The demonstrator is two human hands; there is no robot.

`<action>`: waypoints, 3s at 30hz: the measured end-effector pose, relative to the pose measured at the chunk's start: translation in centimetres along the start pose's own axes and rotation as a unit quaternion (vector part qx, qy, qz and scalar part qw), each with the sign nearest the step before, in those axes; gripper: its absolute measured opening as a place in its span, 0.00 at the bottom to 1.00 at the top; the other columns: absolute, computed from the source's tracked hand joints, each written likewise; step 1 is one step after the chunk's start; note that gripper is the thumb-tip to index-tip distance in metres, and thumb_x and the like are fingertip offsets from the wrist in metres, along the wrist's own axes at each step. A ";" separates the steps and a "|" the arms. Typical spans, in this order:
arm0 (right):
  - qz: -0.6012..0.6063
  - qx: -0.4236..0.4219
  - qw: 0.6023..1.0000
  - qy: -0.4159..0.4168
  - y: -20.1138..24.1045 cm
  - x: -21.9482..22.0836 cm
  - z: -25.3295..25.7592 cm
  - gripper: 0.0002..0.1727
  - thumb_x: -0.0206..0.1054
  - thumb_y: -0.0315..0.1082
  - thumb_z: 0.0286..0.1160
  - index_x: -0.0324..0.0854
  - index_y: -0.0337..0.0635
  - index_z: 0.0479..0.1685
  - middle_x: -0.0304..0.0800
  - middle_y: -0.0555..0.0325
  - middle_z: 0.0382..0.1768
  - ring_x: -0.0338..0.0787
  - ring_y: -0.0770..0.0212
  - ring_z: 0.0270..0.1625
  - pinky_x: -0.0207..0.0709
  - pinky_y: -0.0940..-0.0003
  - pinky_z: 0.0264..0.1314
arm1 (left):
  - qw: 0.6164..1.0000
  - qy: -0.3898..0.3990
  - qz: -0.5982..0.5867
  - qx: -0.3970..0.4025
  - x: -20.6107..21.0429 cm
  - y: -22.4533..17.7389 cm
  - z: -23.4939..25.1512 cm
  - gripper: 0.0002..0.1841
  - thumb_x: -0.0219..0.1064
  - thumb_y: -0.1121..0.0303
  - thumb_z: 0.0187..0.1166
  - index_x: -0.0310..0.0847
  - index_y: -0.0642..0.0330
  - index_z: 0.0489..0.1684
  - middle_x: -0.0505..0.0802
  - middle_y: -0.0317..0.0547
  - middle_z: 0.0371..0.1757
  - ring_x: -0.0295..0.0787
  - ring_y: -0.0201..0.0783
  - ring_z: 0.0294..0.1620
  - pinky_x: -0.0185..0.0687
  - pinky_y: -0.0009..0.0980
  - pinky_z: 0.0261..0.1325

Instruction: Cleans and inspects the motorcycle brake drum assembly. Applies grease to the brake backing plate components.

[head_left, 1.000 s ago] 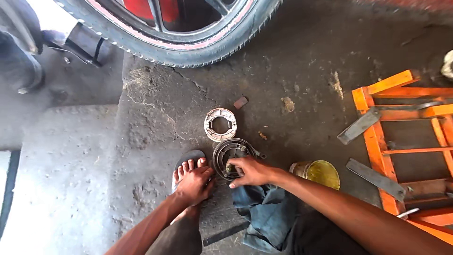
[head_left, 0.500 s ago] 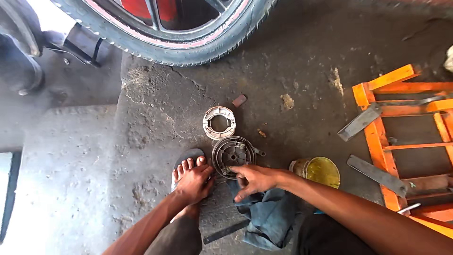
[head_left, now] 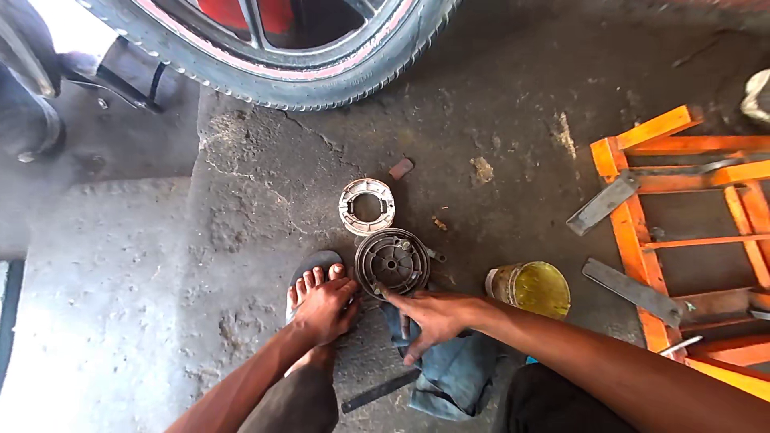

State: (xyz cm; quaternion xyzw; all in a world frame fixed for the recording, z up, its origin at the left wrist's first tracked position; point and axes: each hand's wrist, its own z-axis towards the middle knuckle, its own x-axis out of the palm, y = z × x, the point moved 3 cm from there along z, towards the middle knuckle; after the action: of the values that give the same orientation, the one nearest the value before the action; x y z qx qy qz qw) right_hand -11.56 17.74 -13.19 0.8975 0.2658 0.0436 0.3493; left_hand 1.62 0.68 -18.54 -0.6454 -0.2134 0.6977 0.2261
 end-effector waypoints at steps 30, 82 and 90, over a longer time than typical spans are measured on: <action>-0.101 -0.031 0.982 -0.157 1.0 -3.6 2.4 0.27 0.81 0.51 0.67 0.86 0.44 0.59 0.87 0.52 0.29 0.86 0.54 0.32 0.80 0.51 0.42 | 1.000 -0.009 -0.009 -0.012 -0.2 0.3 -0.1 0.11 0.67 0.60 0.73 0.91 0.56 0.34 0.92 0.40 0.30 0.93 0.38 0.36 0.91 0.38 0.42; -0.157 0.256 0.595 -0.746 -14.4 12.8 -11.1 0.40 0.47 0.51 0.83 0.73 0.19 0.75 0.70 0.21 0.79 0.81 0.27 0.75 0.79 0.43 0.73 | 0.997 0.023 0.041 -0.055 -0.9 0.2 -0.3 0.18 0.61 0.51 0.79 0.94 0.53 0.39 0.98 0.44 0.41 0.96 0.50 0.48 0.89 0.52 0.50; -0.114 0.333 0.566 -0.745 -14.4 12.9 -11.4 0.32 0.55 0.46 0.76 0.79 0.38 0.78 0.65 0.26 0.84 0.92 0.26 0.56 0.88 0.41 0.45 | 0.995 0.044 0.058 -0.072 -1.1 -0.2 0.0 0.17 0.64 0.52 0.77 0.94 0.55 0.38 0.98 0.47 0.40 0.93 0.62 0.51 0.85 0.62 0.45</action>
State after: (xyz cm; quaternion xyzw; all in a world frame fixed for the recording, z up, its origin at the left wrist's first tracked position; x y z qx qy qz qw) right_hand -10.01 40.03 -15.35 0.6271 0.0071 -0.7723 0.1016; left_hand 1.70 0.21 -17.55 -0.7014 -0.2154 0.6633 0.1472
